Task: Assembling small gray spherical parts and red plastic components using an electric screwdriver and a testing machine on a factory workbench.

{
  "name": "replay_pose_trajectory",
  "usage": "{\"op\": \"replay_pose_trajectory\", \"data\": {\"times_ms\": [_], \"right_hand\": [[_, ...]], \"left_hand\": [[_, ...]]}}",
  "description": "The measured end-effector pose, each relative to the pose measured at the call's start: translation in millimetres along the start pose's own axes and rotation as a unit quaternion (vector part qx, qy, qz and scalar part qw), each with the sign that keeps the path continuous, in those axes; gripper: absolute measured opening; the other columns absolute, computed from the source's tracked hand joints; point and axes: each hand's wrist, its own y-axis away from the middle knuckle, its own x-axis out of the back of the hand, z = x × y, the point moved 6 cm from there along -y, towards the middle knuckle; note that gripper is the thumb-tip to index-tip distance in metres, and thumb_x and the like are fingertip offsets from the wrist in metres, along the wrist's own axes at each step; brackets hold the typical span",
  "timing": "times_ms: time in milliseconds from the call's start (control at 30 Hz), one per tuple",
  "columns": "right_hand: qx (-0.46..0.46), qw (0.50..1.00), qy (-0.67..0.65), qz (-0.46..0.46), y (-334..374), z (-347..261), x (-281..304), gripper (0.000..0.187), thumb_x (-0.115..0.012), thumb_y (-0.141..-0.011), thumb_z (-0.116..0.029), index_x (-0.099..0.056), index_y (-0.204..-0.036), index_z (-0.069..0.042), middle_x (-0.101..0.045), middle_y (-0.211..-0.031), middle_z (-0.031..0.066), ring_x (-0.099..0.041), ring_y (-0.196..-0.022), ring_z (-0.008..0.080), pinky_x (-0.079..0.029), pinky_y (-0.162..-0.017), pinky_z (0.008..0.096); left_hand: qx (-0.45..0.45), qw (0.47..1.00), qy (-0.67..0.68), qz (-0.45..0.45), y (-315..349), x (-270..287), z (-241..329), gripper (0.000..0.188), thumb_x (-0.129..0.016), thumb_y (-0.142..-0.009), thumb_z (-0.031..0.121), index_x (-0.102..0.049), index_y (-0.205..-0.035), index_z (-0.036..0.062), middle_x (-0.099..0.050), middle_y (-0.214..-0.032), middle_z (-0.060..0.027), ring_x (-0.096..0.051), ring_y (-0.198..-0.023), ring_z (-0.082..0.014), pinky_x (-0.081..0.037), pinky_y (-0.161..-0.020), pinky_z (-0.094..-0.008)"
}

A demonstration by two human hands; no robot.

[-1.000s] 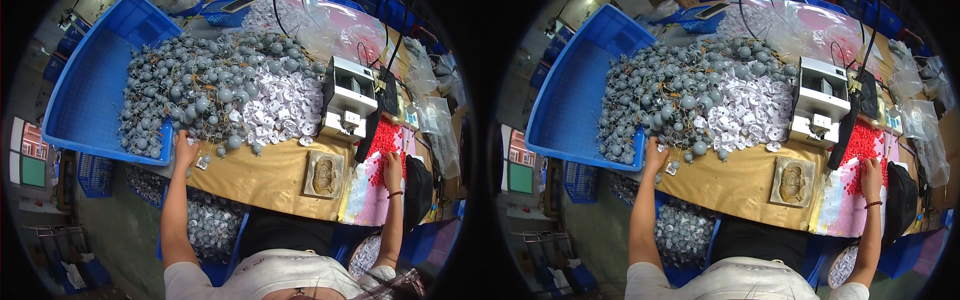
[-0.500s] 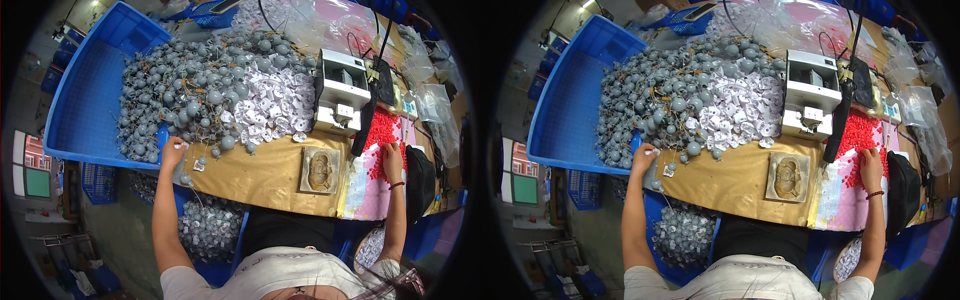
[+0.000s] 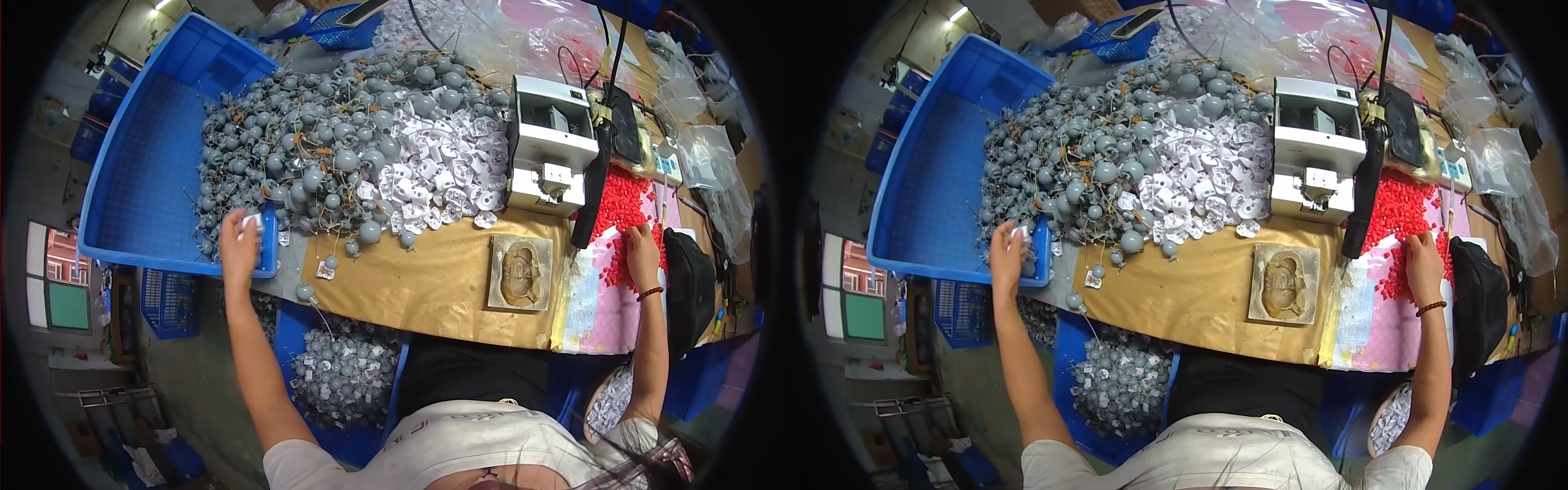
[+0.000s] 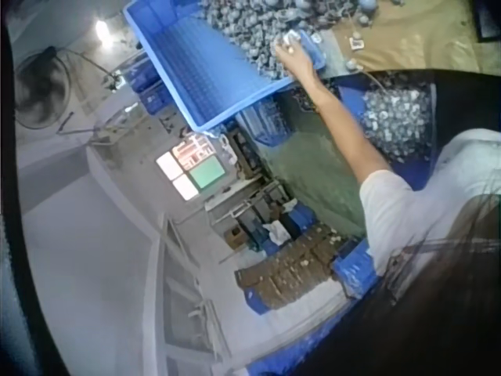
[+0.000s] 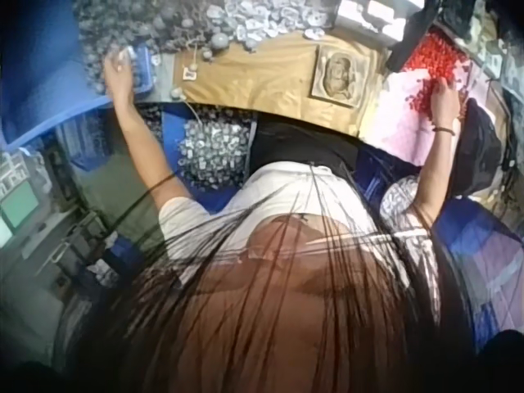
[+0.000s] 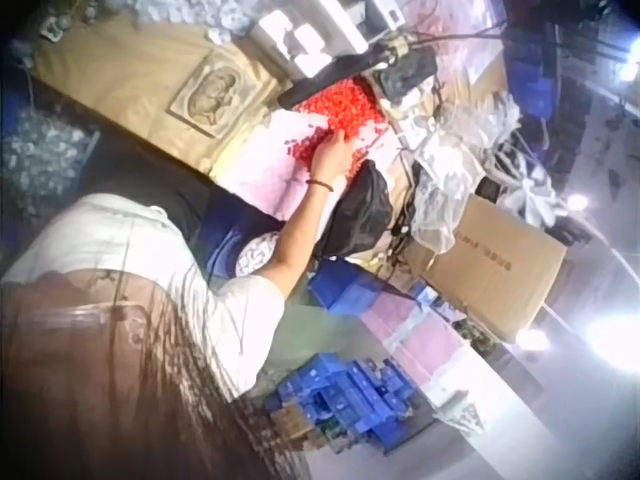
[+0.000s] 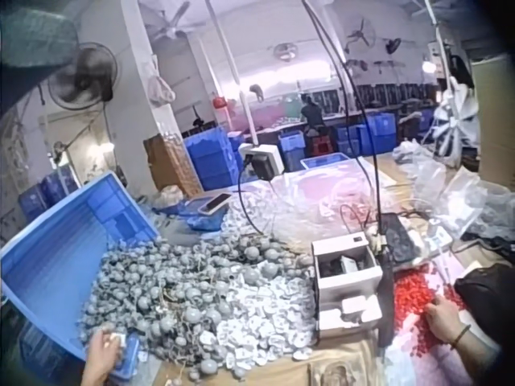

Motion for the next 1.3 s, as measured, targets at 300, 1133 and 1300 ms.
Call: {"op": "replay_pose_trajectory", "data": {"times_ms": [300, 1133, 1300], "right_hand": [[0.029, 0.996, -0.036, 0.079, 5, 1, 6, 0.010, -0.065, -0.086, -0.009, -0.063, -0.095, -0.006, -0.062, -0.098, 0.0132, -0.062, -0.092, 0.0332, -0.050, -0.077, 0.0422], [0.305, 0.885, -0.350, 0.004, 26, -228, 14, 0.018, -0.076, -0.076, -0.007, -0.066, -0.091, -0.007, -0.065, -0.088, 0.0050, -0.062, -0.084, 0.0241, -0.050, -0.075, 0.0352], [0.371, 0.884, -0.281, 0.047, 34, -240, 13, 0.021, -0.077, -0.075, -0.011, -0.067, -0.093, -0.008, -0.065, -0.089, 0.0030, -0.061, -0.090, 0.0226, -0.048, -0.079, 0.0366]], "left_hand": [[-0.340, 0.912, 0.079, -0.218, 141, -259, 161, 0.016, -0.069, -0.082, 0.001, -0.069, -0.097, 0.0054, -0.064, -0.106, -0.0088, -0.064, -0.094, -0.0255, -0.051, -0.081, -0.0318], [-0.350, 0.872, 0.076, -0.333, 208, -336, 140, 0.034, -0.077, -0.072, 0.004, -0.063, -0.102, 0.0044, -0.058, -0.104, -0.0106, -0.057, -0.098, -0.0311, -0.048, -0.085, -0.0394], [-0.326, 0.877, 0.084, -0.342, 170, -321, 127, 0.036, -0.082, -0.073, 0.010, -0.063, -0.102, 0.0044, -0.060, -0.102, -0.0103, -0.060, -0.096, -0.0263, -0.050, -0.079, -0.0348]]}}
